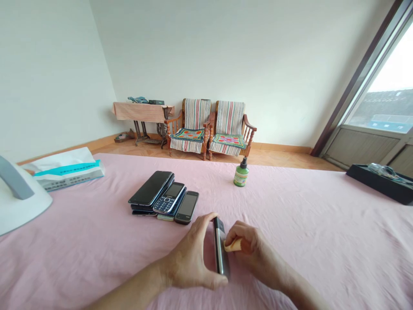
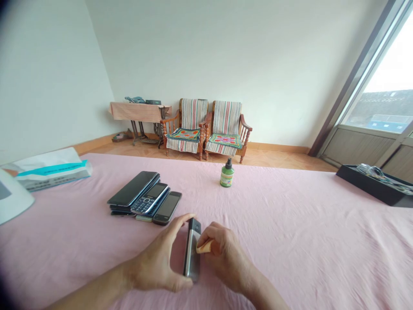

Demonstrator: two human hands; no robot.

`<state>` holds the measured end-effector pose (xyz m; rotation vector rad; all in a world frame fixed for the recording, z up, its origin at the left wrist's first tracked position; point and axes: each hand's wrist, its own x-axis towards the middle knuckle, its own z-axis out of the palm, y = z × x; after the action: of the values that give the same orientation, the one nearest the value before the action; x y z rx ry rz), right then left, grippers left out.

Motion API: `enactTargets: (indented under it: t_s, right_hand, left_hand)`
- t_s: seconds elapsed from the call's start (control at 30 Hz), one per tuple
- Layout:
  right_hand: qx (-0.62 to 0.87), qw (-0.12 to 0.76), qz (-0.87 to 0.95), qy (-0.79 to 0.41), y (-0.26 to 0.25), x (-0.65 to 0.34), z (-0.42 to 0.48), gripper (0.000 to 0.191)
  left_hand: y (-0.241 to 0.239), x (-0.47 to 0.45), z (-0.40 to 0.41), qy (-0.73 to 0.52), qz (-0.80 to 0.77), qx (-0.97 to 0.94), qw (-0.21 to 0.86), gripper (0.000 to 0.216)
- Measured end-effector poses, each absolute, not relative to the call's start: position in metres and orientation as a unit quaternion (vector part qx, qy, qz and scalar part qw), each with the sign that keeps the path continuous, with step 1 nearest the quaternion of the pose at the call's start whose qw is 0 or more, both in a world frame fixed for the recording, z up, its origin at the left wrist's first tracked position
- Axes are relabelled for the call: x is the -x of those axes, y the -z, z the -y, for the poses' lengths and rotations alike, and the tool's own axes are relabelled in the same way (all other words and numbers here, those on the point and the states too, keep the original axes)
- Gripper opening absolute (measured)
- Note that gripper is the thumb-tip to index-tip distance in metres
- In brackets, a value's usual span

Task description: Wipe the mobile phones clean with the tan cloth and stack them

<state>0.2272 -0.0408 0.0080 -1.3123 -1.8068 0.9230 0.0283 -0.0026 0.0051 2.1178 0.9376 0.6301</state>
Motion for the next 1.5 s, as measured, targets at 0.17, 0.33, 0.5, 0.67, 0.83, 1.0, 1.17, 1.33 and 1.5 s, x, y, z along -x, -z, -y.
enactTargets:
  t_s: [0.17,0.33,0.5,0.67,0.83,1.0,1.17,1.33,1.5]
  right_hand:
    - [0.505,0.369,0.68,-0.383,-0.003,-0.225,0.038,0.034]
    - [0.526,0.373,0.689,-0.332,-0.006,-0.228,0.037,0.032]
    - [0.463,0.376,0.714,-0.367,-0.024,-0.232,0.048,0.032]
    - [0.427,0.355,0.75,-0.358,-0.029,-0.229,0.051,0.025]
    - [0.473,0.425,0.722,-0.272,-0.006,-0.225,0.031,0.025]
    - [0.46,0.423,0.723,-0.295,-0.009,-0.229,0.032,0.025]
    - [0.418,0.339,0.738,-0.407,-0.026,-0.234,0.045,0.025]
    - [0.465,0.428,0.686,-0.361,-0.009,-0.227,0.031,0.02]
    - [0.501,0.465,0.655,-0.322,0.003,-0.223,0.023,0.017]
  left_hand:
    - [0.0,-0.03,-0.001,-0.239,-0.35,-0.822,0.381,0.113]
    - [0.003,-0.034,-0.001,-0.218,-0.353,-0.834,0.363,0.114]
    - [-0.002,-0.037,0.003,-0.214,-0.363,-0.836,0.352,0.117]
    - [-0.003,-0.038,0.002,-0.222,-0.377,-0.827,0.354,0.114]
    - [-0.006,-0.04,0.003,-0.207,-0.388,-0.826,0.352,0.114]
    - [-0.006,-0.04,0.003,-0.198,-0.38,-0.835,0.345,0.114]
    - [-0.003,-0.041,0.002,-0.209,-0.368,-0.842,0.334,0.116]
    - [-0.001,-0.041,0.003,-0.223,-0.374,-0.839,0.326,0.112]
    - [-0.001,-0.04,0.003,-0.215,-0.365,-0.848,0.32,0.113]
